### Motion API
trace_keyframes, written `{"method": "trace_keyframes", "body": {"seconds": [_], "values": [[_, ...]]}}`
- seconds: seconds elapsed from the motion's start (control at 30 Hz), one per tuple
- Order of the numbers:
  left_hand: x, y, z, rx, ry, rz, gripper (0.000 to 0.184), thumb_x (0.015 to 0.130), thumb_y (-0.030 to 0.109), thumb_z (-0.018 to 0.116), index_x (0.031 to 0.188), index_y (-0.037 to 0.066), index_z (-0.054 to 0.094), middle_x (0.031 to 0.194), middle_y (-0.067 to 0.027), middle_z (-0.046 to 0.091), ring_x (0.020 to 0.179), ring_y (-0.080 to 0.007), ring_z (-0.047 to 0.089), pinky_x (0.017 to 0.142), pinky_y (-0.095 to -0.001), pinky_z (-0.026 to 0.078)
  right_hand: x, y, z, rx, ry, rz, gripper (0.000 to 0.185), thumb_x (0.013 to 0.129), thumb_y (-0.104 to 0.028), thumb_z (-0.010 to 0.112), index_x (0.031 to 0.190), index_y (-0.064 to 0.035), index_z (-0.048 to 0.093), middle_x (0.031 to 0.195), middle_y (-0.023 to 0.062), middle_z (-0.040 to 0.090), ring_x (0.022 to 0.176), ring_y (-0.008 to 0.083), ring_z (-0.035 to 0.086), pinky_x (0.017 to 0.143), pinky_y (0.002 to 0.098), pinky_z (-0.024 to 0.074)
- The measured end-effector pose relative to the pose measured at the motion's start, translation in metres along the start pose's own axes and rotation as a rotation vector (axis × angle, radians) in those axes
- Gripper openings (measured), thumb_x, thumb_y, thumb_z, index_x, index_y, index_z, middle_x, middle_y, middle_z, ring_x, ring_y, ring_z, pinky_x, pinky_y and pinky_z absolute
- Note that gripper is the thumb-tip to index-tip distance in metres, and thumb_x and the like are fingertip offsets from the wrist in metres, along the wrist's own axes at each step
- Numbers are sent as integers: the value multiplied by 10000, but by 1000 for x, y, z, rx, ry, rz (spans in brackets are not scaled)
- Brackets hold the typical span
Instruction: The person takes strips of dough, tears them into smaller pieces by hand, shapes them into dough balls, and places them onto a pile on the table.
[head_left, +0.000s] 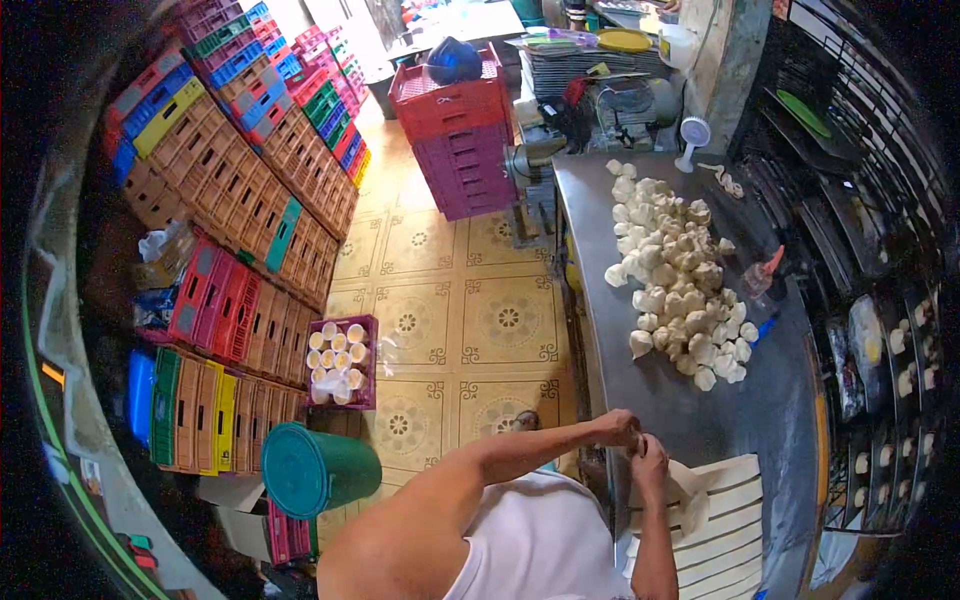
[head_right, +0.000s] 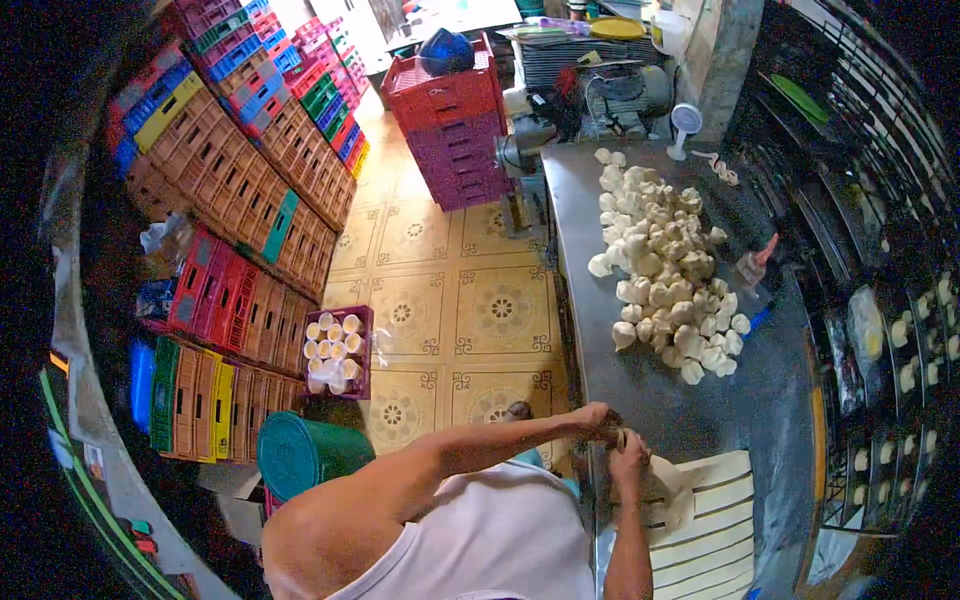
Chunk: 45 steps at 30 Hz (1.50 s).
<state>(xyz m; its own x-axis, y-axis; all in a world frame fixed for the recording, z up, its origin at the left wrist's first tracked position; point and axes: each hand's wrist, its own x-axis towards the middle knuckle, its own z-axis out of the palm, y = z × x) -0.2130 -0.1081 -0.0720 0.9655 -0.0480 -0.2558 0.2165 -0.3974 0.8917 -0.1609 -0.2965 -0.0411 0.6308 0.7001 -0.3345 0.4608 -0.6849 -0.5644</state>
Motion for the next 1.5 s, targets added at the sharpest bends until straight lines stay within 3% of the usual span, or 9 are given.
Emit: {"method": "trace_keyframes", "body": {"seconds": [0.13, 0.2, 0.23, 0.73, 0.83, 0.93, 1.03, 1.2, 1.5], "values": [[-5, 13, 12, 15, 233, 12, 300, 783, 238, 664, 959, -5, 681, 933, -291, 656, 882, -424, 661, 737, -490, 520, -22, -13, 8, -94, 444, -97, 683, 851, -143, 644, 1467, -67, 360, 1255, 264, 565, 1139, 414, 566, 1006, 482, 424], [6, -22, 44, -8, 390, 199, 273, 789, 203, 657, 939, -24, 671, 919, -295, 641, 862, -459, 637, 718, -487, 521, 15, 21, 52, 873, 144, -30, 719, 888, -159, 632, 1511, -115, 274, 1324, 251, 540, 1175, 416, 560, 990, 434, 459], [-13, 56, 8, 204, 184, -210, 254, 807, 233, 639, 895, -3, 667, 879, -263, 649, 815, -470, 626, 703, -487, 523, -2, -30, 11, 720, 244, -23, 579, 917, -198, 603, 1446, -119, 381, 1279, 270, 567, 1154, 414, 572, 943, 433, 478], [21, 38, 13, 249, 538, -79, 331, 875, 345, 592, 751, 49, 674, 717, -238, 637, 736, -451, 638, 655, -516, 522, -15, -40, -26, 58, 138, -42, 167, 781, -200, 636, 840, -45, 649, 803, 221, 674, 793, 441, 661, 695, 522, 524], [49, -1, -9, 313, 498, -35, 312, 841, 331, 666, 1023, 78, 649, 949, -228, 669, 902, -420, 637, 759, -499, 512, -36, -106, -82, 165, 111, -514, 221, 855, -256, 615, 821, -41, 580, 745, 241, 636, 764, 461, 643, 669, 539, 495], [67, 16, -45, 350, 723, 182, 547, 792, 224, 747, 1257, 42, 522, 1192, -246, 603, 1105, -389, 582, 912, -475, 475, -9, -77, -59, 181, 297, -307, 200, 866, -256, 624, 925, -76, 560, 733, 226, 624, 728, 477, 623, 640, 539, 483], [21, 69, -75, 170, 277, 420, 960, 696, 145, 854, 1482, 30, 315, 1352, -222, 518, 1271, -324, 488, 1040, -430, 418, 1, -30, -22, 343, 437, -86, 250, 867, -184, 625, 1075, -88, 525, 868, 245, 629, 784, 493, 611, 668, 552, 485], [-17, 60, 0, -260, -232, -272, 588, 795, 200, 777, 1312, 19, 564, 1123, -171, 675, 981, -262, 651, 868, -368, 531, -20, -14, 8, 79, 344, -269, 412, 794, -74, 675, 1179, -2, 548, 1158, 206, 547, 1084, 429, 531, 927, 475, 443], [-8, 32, 37, 0, 263, 101, 435, 812, 331, 683, 1148, 55, 659, 942, -242, 688, 876, -386, 693, 753, -430, 537, -20, -2, 6, 251, 265, 140, 468, 873, -190, 602, 1314, -92, 482, 1138, 301, 627, 1037, 465, 609, 843, 538, 487]]}}
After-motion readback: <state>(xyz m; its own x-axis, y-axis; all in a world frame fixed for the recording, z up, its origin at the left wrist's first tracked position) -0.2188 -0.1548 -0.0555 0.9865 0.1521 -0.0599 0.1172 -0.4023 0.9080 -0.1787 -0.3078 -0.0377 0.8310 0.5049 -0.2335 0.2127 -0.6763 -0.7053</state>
